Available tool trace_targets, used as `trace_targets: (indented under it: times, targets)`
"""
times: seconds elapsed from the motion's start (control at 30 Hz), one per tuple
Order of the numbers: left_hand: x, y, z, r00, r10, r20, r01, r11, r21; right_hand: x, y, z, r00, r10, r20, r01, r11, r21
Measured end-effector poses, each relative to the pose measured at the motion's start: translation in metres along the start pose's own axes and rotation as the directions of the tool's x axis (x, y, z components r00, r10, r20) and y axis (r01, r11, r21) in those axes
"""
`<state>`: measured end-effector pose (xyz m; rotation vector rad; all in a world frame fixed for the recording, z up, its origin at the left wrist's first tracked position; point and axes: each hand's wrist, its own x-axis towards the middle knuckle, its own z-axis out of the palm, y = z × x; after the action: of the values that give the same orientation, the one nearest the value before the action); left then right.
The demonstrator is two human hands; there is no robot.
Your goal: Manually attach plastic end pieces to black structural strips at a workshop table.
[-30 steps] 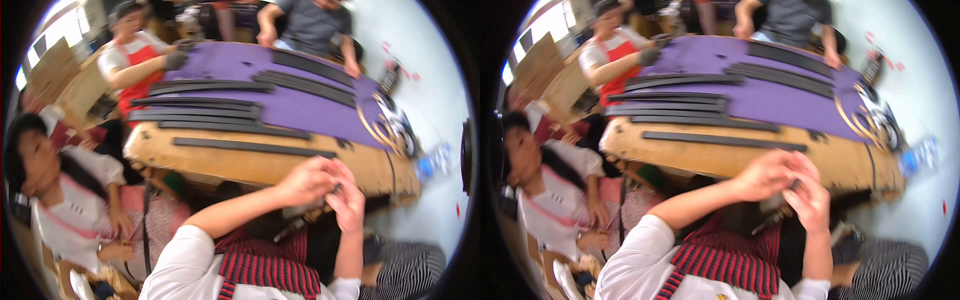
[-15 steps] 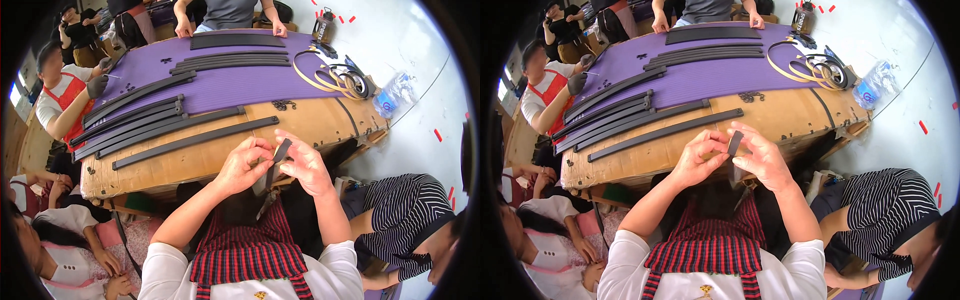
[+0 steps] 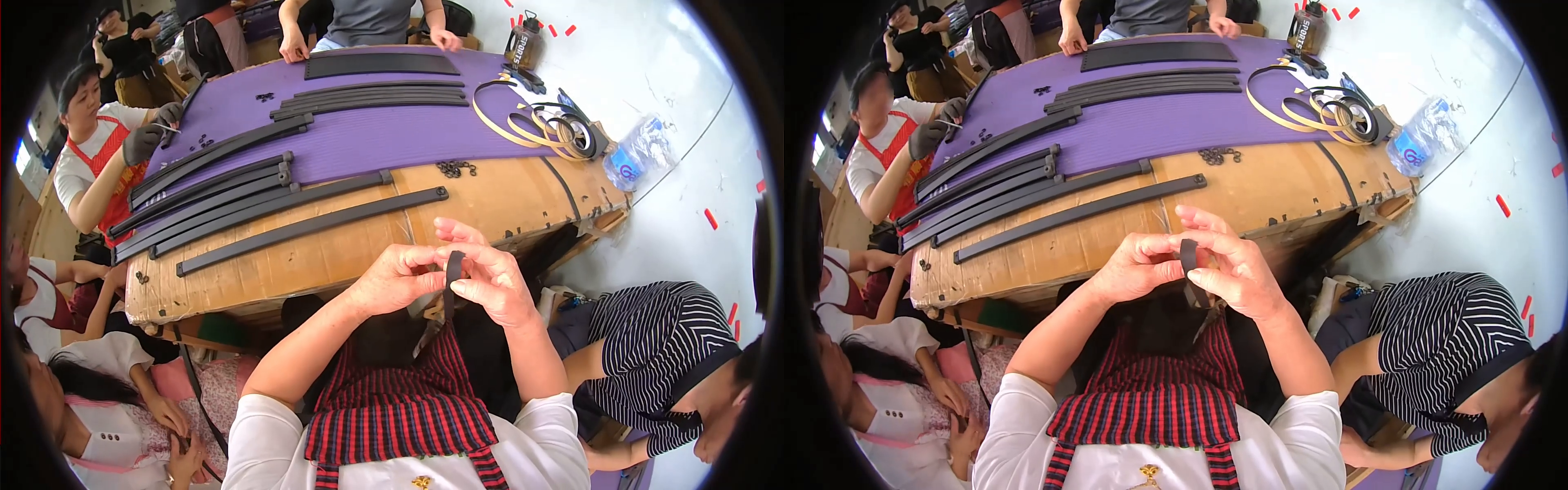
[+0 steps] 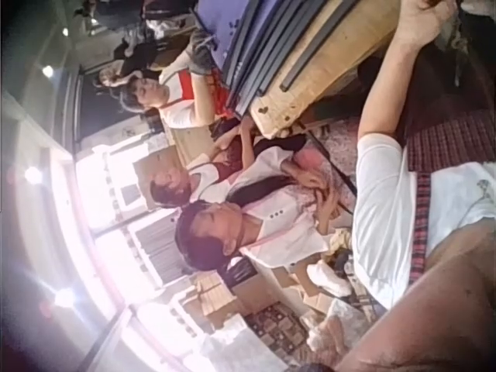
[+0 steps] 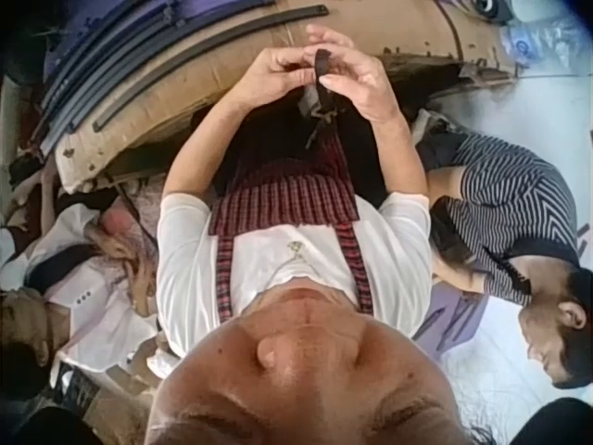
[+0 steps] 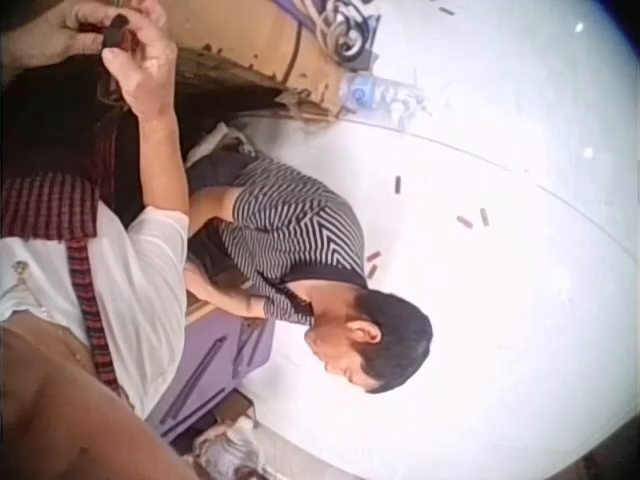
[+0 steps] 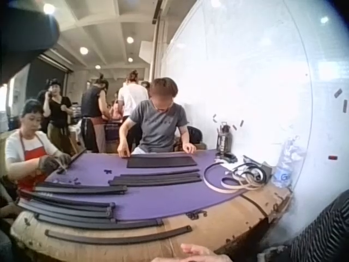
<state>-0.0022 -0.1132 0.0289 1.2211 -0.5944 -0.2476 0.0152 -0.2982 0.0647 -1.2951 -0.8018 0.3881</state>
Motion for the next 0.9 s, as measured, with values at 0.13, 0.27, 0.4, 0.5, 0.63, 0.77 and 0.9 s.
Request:
trace_targets:
  times: [0.13,0.27,0.4,0.5,0.63,0.77,0.9]
  targets:
    - [-0.006,-0.003,0.001,0.996,0.052,-0.071,-0.017,0.902,0.431,-0.002,-0.003,0.001,0.999,-0.030,-0.023,0.029,1.000,-0.009]
    - [-0.007,0.019,0.013,0.927,0.278,-0.253,-0.086,0.813,0.575,-0.003,-0.003,-0.001,0.998,-0.048,-0.050,0.044,0.996,-0.084]
    - [-0.009,0.019,0.003,0.952,0.220,-0.211,-0.126,0.914,0.385,-0.001,-0.007,0.005,0.997,-0.074,-0.018,0.063,0.936,-0.347]
    - [-0.009,0.011,0.005,0.958,0.154,-0.244,-0.119,0.981,0.152,0.003,-0.009,0.012,0.967,-0.253,0.044,0.159,0.455,-0.876]
    - [-0.016,0.020,0.007,0.961,0.045,-0.274,-0.046,0.999,0.001,0.008,-0.004,-0.002,0.880,-0.417,-0.228,-0.121,0.268,-0.956]
    - [-0.017,0.026,0.010,0.942,0.048,-0.332,-0.052,0.999,-0.002,-0.020,-0.011,-0.008,0.887,-0.113,-0.449,-0.123,0.878,-0.463]
    - [-0.016,0.022,0.015,0.925,0.042,-0.379,-0.053,0.998,-0.019,-0.024,-0.014,0.026,0.944,-0.003,-0.330,-0.095,0.955,-0.280]
